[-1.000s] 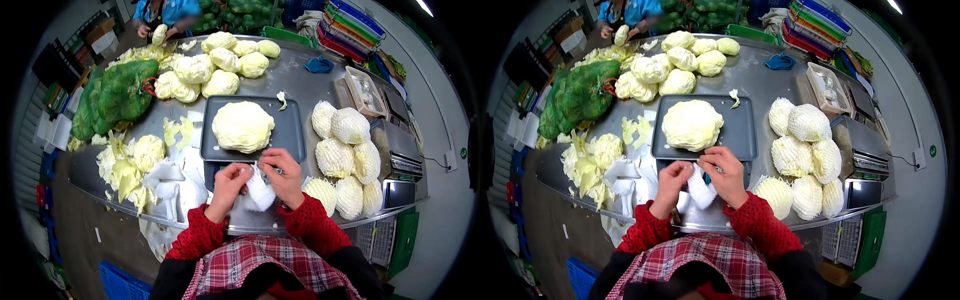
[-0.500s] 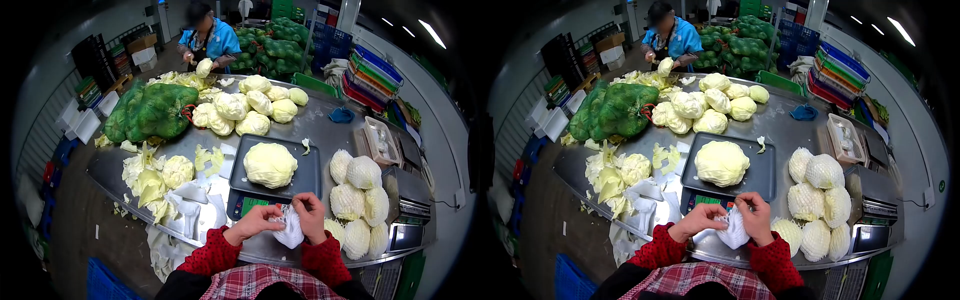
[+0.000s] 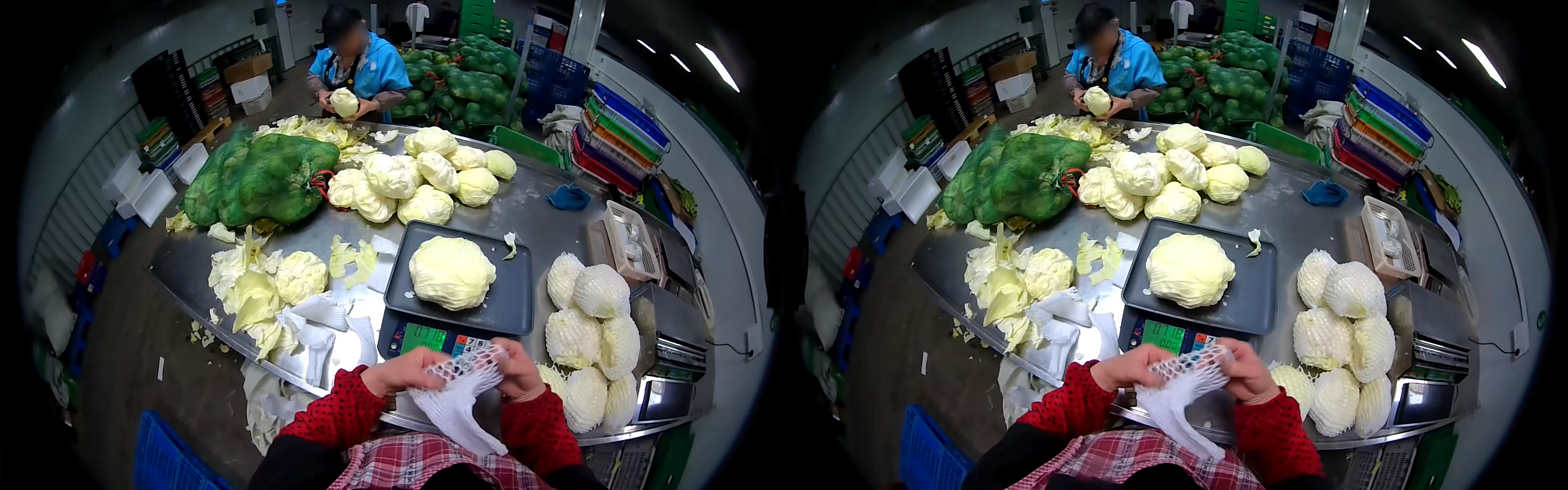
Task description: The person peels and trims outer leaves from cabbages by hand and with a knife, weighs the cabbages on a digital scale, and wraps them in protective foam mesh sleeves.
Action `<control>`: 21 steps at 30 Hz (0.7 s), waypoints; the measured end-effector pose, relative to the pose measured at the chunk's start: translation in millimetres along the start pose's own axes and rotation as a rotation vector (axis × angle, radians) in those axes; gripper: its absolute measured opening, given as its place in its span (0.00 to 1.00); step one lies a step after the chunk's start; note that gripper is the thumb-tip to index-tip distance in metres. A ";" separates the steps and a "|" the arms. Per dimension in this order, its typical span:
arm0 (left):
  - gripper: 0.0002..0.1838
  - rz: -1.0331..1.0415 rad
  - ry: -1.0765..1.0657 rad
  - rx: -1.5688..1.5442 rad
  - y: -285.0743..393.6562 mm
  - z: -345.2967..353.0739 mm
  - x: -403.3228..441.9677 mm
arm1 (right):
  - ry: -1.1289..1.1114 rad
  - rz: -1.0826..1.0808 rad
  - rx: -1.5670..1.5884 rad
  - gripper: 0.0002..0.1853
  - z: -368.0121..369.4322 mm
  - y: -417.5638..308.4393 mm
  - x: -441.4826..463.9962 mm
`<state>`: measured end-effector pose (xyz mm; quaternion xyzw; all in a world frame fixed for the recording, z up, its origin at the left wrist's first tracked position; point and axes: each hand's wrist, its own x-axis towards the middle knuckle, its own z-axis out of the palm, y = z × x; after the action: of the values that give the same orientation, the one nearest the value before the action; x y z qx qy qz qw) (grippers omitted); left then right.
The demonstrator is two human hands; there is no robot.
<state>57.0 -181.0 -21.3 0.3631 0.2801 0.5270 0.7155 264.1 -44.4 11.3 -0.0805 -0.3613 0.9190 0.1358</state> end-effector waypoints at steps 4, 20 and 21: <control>0.14 -0.059 0.145 0.251 14.5 -3.1 -16.7 | 0.001 0.088 -0.010 0.14 -13.9 1.9 -2.0; 0.19 0.370 1.244 0.614 62.4 -107.6 57.4 | 0.521 -0.587 -1.526 0.13 -12.9 -80.8 202.1; 0.22 0.297 1.237 0.534 60.3 -132.6 70.2 | 0.611 -0.589 -1.671 0.16 -35.0 -79.8 235.6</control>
<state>-59.9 -73.2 -50.3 0.1938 0.7044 0.6427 0.2306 64.1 106.5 28.9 -0.2951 -0.8589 0.2291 0.3502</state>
